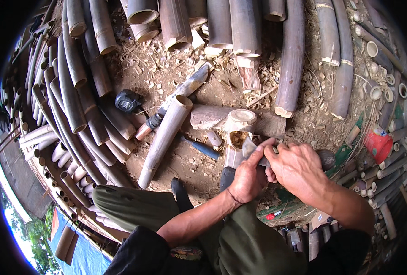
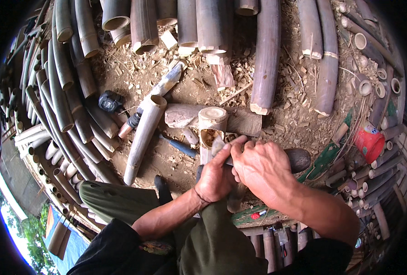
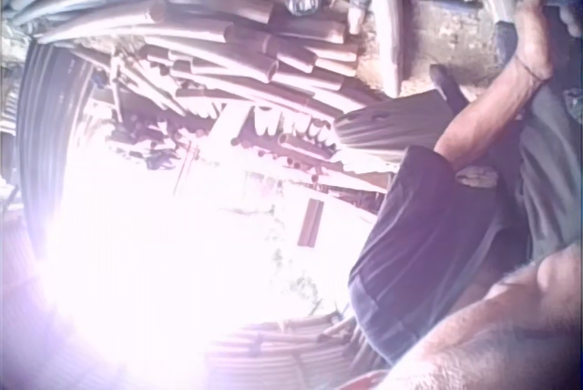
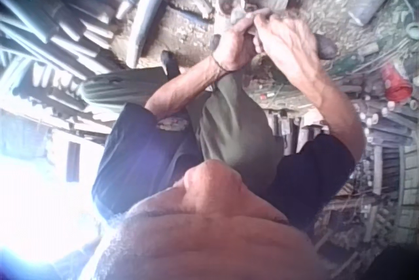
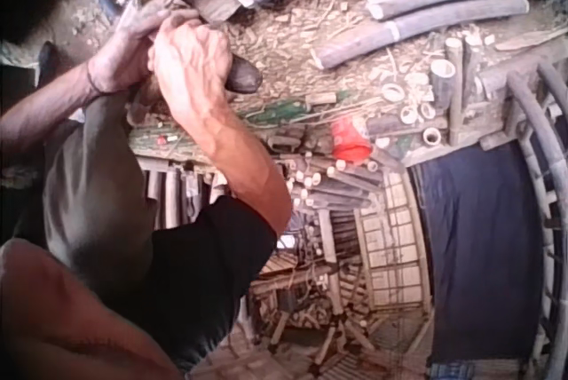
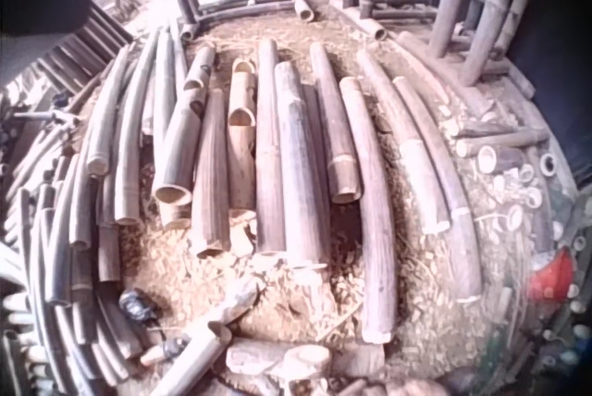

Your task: The person sits on the ground surrounded by bamboo pieces and uses a knife to carve and smooth the ends of bamboo segments. They repeatedly pick up a piece, shave the rim, and place it back down among the others.

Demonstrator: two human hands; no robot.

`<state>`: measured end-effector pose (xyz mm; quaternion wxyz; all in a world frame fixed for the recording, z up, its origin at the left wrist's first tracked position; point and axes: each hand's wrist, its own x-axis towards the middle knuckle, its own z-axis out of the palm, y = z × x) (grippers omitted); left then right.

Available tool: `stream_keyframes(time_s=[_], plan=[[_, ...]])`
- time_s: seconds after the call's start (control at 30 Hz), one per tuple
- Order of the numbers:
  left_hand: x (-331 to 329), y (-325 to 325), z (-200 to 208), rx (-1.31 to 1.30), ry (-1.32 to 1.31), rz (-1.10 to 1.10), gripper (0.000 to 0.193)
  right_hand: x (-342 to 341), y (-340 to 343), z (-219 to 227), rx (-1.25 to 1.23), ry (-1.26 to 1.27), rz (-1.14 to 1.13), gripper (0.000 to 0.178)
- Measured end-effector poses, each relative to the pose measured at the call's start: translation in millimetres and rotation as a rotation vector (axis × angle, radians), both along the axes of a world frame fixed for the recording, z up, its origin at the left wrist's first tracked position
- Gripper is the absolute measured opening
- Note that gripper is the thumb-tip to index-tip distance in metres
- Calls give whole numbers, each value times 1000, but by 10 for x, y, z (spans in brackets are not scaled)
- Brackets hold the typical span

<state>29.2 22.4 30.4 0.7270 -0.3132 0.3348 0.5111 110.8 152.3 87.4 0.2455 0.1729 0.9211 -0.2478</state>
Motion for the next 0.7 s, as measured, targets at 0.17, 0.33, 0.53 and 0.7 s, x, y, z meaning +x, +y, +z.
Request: stream_keyframes(time_s=[0.17,0.33,0.53,0.7], plan=[[129,-154,-54,-50,-57,53,45,23,130,-189,-341,-28,21,28],[7,-212,-9,-248,257,-333,44,186,-175,-321,-444,-69,-202,29],[-562,-404,24,151,1075,-1157,42,140,-1323,-475,-604,272,-814,65],[-384,-244,77,174,407,-602,47,281,-641,-135,-431,93,-454,59]])
